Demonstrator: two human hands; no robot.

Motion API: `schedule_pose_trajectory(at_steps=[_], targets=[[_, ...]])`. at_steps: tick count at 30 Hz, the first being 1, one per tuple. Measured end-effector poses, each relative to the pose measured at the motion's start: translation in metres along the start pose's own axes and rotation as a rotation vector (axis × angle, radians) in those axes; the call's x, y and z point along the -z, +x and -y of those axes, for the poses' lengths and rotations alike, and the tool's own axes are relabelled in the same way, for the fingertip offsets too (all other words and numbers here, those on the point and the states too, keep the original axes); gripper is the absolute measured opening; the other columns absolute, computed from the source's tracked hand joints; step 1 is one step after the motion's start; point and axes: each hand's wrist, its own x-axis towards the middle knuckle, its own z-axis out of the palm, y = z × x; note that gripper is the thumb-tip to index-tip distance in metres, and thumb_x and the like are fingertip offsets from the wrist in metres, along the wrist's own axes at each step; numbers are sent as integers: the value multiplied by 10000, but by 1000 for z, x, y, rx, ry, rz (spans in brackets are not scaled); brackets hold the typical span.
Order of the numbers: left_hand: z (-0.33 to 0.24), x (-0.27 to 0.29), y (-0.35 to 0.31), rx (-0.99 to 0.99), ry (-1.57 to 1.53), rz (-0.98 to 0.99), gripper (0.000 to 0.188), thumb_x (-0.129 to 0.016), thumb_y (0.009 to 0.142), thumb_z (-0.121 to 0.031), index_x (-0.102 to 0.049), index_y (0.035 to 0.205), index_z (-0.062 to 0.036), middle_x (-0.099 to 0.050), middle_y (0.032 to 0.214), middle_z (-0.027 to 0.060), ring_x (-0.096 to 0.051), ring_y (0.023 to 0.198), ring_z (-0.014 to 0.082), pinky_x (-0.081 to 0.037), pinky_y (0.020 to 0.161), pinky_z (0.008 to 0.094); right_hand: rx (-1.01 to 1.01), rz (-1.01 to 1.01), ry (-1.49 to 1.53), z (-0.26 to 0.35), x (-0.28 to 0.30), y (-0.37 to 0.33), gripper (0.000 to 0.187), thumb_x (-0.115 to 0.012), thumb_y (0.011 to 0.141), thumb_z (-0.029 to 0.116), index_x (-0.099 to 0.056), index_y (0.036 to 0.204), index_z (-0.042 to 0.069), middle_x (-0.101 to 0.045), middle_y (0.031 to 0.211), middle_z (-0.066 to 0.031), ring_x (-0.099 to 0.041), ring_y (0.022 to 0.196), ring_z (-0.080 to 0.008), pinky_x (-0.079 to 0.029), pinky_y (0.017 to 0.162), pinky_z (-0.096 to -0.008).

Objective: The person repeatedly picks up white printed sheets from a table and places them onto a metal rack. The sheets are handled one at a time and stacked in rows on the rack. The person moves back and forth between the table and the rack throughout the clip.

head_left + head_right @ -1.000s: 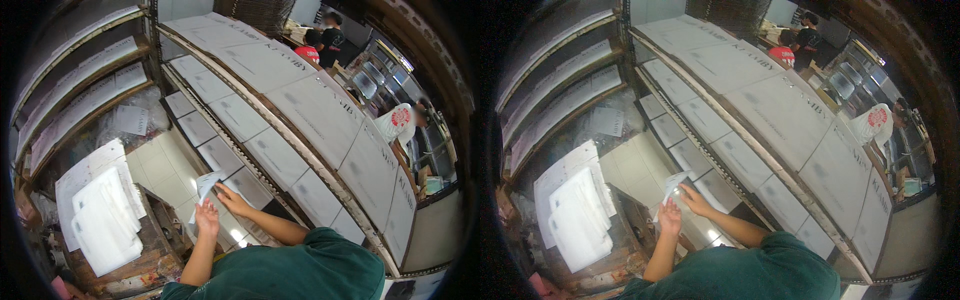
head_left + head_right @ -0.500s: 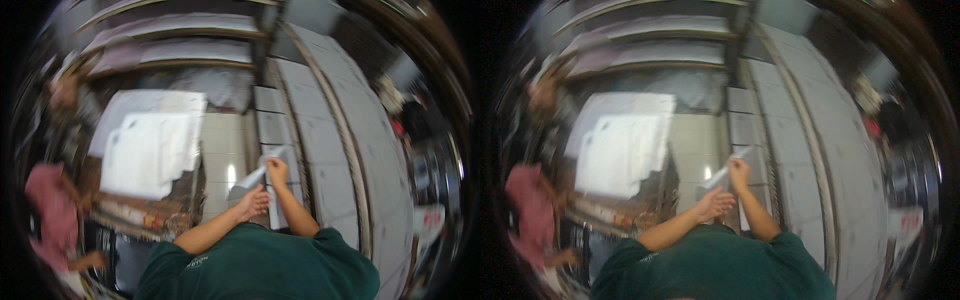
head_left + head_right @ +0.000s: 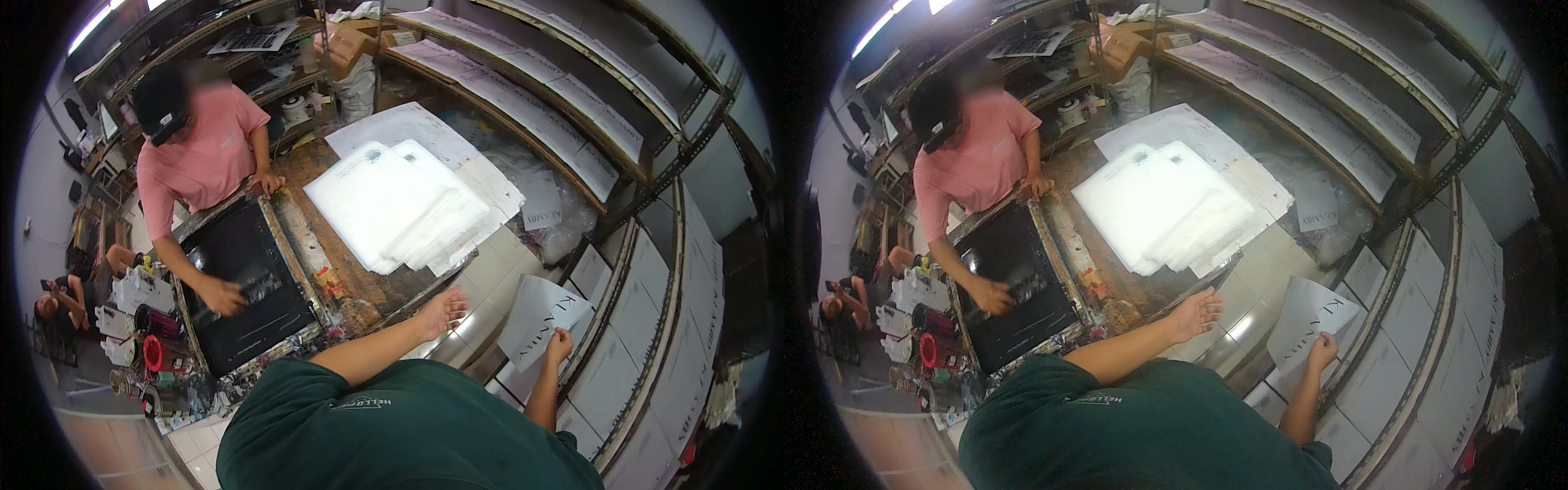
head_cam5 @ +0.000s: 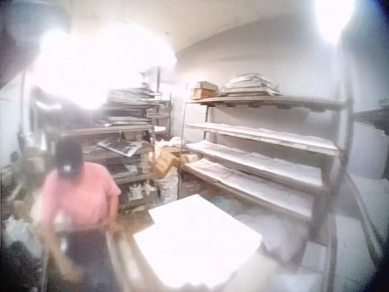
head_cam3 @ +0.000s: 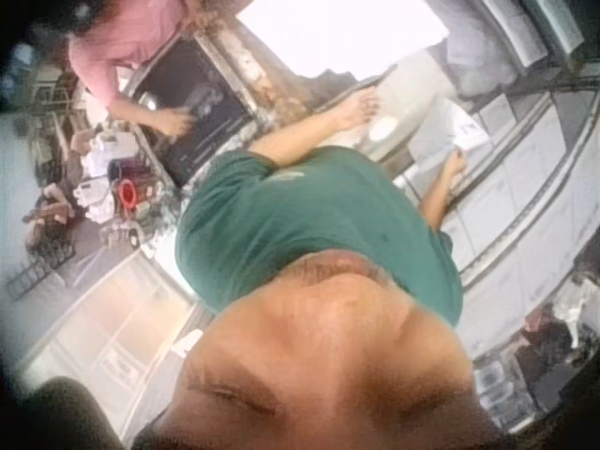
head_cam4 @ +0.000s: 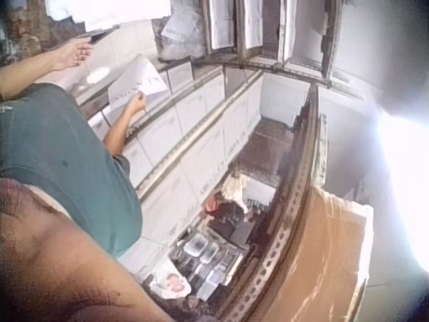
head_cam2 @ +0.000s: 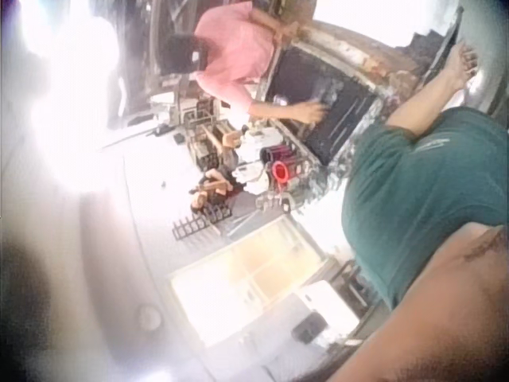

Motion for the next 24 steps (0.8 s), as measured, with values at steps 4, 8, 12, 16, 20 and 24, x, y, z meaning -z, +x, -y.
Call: schedule_pose_trajectory(at_steps=[4,8,12,16,20,24], targets=[[11,16,6,-23,-64,-134,429,-515,790,-475,-501,1044,-129,-511,874,-24,-487,792,103,-394,702,257,8,35,-89,3,-6,11,164,-519,709,32,-627,831,15,-605,721,-79,-543,641,-156,-431,609,-274],[17,34,12,-59,-115,-204,411,-533,778,-478,-506,1018,-145,-517,843,-29,-486,765,97,-380,675,254,15,77,-83,-12,-2,27,181,-522,693,31,-636,833,19,-618,805,-128,-574,736,-239,-438,696,-312],[12,42,10,-142,-202,-275,393,-545,774,-473,-512,989,-146,-528,819,-26,-485,754,90,-380,651,250,-35,121,-75,-33,-1,40,192,-525,682,22,-644,832,15,-624,827,-135,-587,777,-250,-448,726,-308],[2,53,20,-276,-292,-326,380,-570,772,-434,-503,994,-132,-521,848,-11,-488,754,101,-399,636,249,-27,125,-33,-50,-3,49,200,-518,673,16,-644,829,12,-629,834,-137,-595,782,-251,-449,742,-304],[-11,63,25,-386,-374,-358,414,-601,765,-383,-475,1060,-122,-503,901,7,-489,780,123,-414,645,257,48,133,-44,-46,-2,49,210,-507,665,14,-642,826,7,-631,833,-137,-599,776,-244,-449,747,-306],[-10,79,29,-460,-428,-367,431,-613,766,-352,-457,1094,-122,-515,956,16,-490,820,131,-418,680,266,9,139,-41,-37,-4,44,216,-501,668,21,-637,835,-1,-631,830,-138,-596,785,-242,-449,743,-310]])
